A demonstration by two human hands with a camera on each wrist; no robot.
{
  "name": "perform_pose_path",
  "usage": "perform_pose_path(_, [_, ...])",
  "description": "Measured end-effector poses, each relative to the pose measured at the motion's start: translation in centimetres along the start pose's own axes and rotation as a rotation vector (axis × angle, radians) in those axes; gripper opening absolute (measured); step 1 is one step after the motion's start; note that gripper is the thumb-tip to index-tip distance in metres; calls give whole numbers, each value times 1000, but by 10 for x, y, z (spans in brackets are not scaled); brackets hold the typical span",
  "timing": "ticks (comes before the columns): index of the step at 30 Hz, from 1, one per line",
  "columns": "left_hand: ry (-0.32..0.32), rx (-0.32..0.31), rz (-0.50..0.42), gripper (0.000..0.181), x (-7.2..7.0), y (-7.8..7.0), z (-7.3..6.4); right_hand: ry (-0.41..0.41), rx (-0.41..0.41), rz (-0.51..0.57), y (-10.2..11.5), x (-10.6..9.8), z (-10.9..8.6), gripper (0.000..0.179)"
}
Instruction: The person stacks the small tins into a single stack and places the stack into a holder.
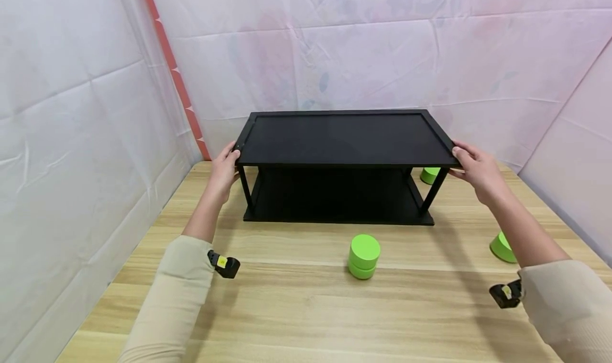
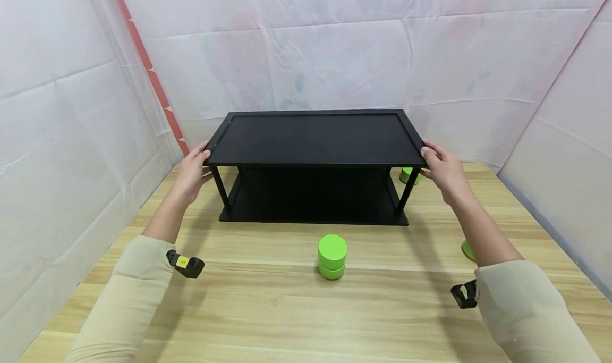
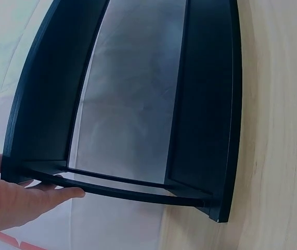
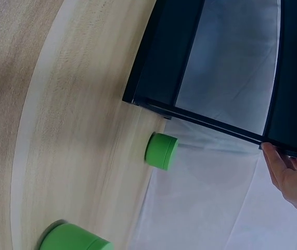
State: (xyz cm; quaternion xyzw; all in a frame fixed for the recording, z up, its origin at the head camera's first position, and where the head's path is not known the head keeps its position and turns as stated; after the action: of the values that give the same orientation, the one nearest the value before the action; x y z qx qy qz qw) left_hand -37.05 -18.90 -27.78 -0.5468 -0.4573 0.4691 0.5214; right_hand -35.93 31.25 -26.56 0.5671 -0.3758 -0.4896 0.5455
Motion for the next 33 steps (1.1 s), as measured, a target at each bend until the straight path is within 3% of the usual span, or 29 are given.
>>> perform_pose_path(33, [9,-7,2,49,9,-2,3,0,-12,65,-2,-10,5,65])
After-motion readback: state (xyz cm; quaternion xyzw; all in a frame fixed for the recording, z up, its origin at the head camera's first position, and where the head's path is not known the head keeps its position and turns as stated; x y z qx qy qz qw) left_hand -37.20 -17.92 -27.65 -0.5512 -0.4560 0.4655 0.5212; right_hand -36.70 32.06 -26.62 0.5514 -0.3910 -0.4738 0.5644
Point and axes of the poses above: each hand's wrist, its own z-axis towards the middle knuckle, its own x-axis out of the palm, y = z × x, the point moved 10 cm from there along z, towards the middle knuckle, and after that the axes turned 15 degrees about y, right-handed, at the moved point
